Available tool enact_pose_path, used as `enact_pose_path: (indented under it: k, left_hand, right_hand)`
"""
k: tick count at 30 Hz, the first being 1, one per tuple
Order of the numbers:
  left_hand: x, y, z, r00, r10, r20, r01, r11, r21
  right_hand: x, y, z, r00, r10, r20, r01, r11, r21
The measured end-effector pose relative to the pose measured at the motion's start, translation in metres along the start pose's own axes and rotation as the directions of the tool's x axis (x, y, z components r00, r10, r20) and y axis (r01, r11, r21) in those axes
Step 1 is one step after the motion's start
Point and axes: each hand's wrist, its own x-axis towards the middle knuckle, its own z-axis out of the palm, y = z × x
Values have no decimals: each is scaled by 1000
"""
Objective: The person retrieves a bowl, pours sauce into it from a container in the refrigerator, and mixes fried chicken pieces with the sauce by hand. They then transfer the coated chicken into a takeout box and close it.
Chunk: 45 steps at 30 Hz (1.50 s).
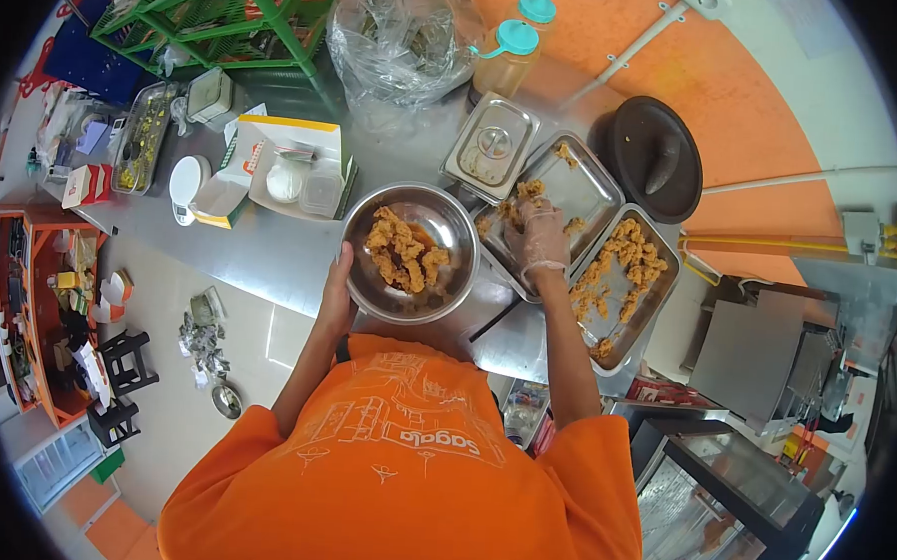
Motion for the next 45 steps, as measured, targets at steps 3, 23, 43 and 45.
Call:
enact_pose_path:
  k: [3, 23, 43, 45]
  left_hand:
    - [1, -2, -2, 999, 43, -5, -43, 997, 60]
    - [3, 4, 26, 994, 63, 84, -78, 978, 194]
    - [-20, 21, 34, 978, 83, 192, -170, 851, 496]
    - [-21, 19, 31, 974, 104, 199, -193, 841, 506]
  right_hand:
    - [-4, 6, 6, 997, 1, -71, 1, 999, 34]
    - [-54, -137, -96, 882, -448, -144, 458, 744, 486]
    - [-54, -154, -70, 848, -225, 481, 165, 973, 164]
    - [-56, -143, -51, 862, -324, 390, 231, 936, 267]
